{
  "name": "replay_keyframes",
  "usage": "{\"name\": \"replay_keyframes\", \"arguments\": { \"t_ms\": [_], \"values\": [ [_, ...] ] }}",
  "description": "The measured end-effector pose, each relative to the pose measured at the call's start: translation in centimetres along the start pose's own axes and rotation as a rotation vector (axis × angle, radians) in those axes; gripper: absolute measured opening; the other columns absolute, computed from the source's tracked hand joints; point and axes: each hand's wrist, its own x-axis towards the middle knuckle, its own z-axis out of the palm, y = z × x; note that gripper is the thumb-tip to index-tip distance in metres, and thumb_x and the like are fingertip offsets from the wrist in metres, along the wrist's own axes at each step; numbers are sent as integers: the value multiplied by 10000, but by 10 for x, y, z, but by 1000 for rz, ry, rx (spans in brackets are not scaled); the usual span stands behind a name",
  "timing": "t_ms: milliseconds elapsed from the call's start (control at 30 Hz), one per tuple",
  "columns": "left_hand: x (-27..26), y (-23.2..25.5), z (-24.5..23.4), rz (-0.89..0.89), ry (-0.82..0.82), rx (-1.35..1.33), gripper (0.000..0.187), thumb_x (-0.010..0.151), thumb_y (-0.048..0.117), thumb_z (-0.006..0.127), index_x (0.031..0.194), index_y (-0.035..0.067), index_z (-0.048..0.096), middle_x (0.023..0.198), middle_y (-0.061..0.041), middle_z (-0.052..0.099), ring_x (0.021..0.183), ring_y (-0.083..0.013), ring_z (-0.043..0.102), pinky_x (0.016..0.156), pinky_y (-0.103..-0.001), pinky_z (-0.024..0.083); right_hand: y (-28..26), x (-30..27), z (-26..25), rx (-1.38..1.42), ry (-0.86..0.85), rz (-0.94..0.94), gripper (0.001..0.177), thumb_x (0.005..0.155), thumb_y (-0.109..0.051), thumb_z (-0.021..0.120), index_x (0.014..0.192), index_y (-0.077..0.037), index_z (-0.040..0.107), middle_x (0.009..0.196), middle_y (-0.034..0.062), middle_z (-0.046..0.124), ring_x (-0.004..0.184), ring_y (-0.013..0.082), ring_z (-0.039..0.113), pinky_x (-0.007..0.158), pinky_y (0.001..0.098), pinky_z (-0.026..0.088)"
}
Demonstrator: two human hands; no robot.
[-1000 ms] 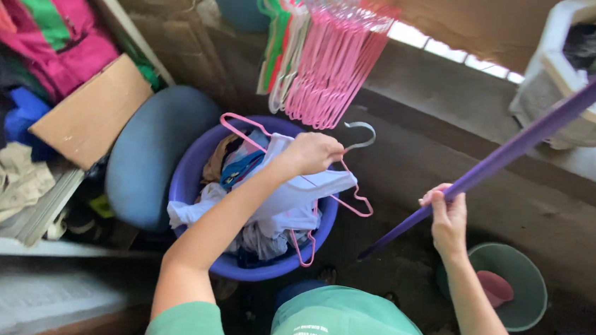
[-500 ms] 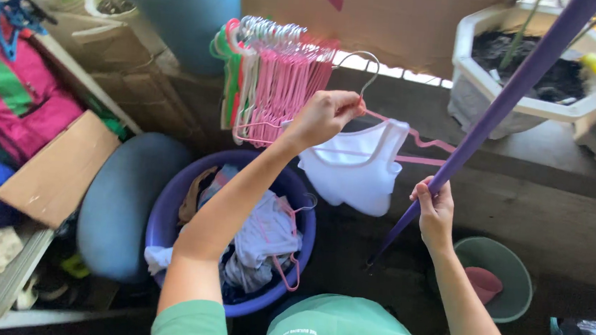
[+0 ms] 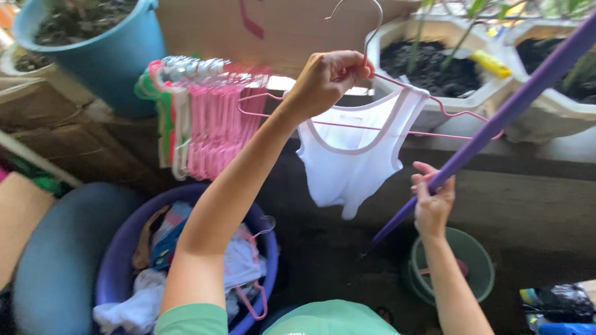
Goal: The person takes clothes from a purple laundry basket, places them on pink hangers, and uses a purple pole to hang them on an overhead line. The person repeats this process for several items, including a white t-shirt and white tank tops.
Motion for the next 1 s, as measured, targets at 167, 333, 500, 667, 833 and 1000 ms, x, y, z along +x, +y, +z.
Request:
{"name": "replay_keyframes", "arguments": {
  "t_ms": [167, 333, 500, 667, 833, 1000],
  "values": [
    [35, 9, 41, 15, -58, -29, 108, 974, 194, 679, 887, 154, 728, 663, -24, 639, 633, -144, 601, 668, -306, 516, 35, 13, -18, 17, -24, 17, 276, 987, -5, 705, 900, -130, 475, 1026, 78, 727, 611, 43, 573, 592, 179, 484],
    [57, 12, 67, 18, -101, 36, 101, 959, 181, 678, 871, 158, 721, 649, -37, 622, 636, -153, 582, 679, -322, 516, 67, 52, -89, -241, 107, -71, 161, 946, 23, 750, 945, -104, 651, 917, 94, 692, 684, 140, 585, 648, 283, 455],
    [75, -16, 100, -20, -18, 109, 90, 961, 225, 683, 905, 166, 721, 692, -80, 660, 643, -254, 653, 684, -359, 532, 19, 72, -130, 37, 2, -21, 360, 937, 63, 746, 776, -119, 480, 820, 100, 664, 533, 88, 552, 526, 217, 436],
    [99, -22, 130, -74, -33, 88, 79, 935, 225, 681, 877, 204, 731, 671, -27, 662, 640, -179, 632, 695, -330, 526, 38, 73, -162, 122, -107, -13, 353, 865, 77, 771, 752, -85, 478, 873, 114, 619, 570, 88, 552, 547, 220, 461],
    [142, -15, 164, -55, -88, 38, 96, 912, 229, 691, 828, 209, 731, 640, -9, 659, 625, -154, 619, 693, -326, 521, 70, 75, -189, 39, -19, 22, 305, 896, 38, 769, 788, -110, 526, 842, 53, 608, 552, 106, 567, 592, 232, 449],
    [200, -20, 193, -24, -248, 18, 287, 1037, 356, 588, 860, 156, 692, 645, 84, 467, 560, -43, 351, 491, -219, 234, 106, 61, -197, 139, -41, 291, 218, 923, -96, 722, 924, -174, 519, 643, -28, 446, 534, 77, 424, 474, 237, 374]
  ]
}}
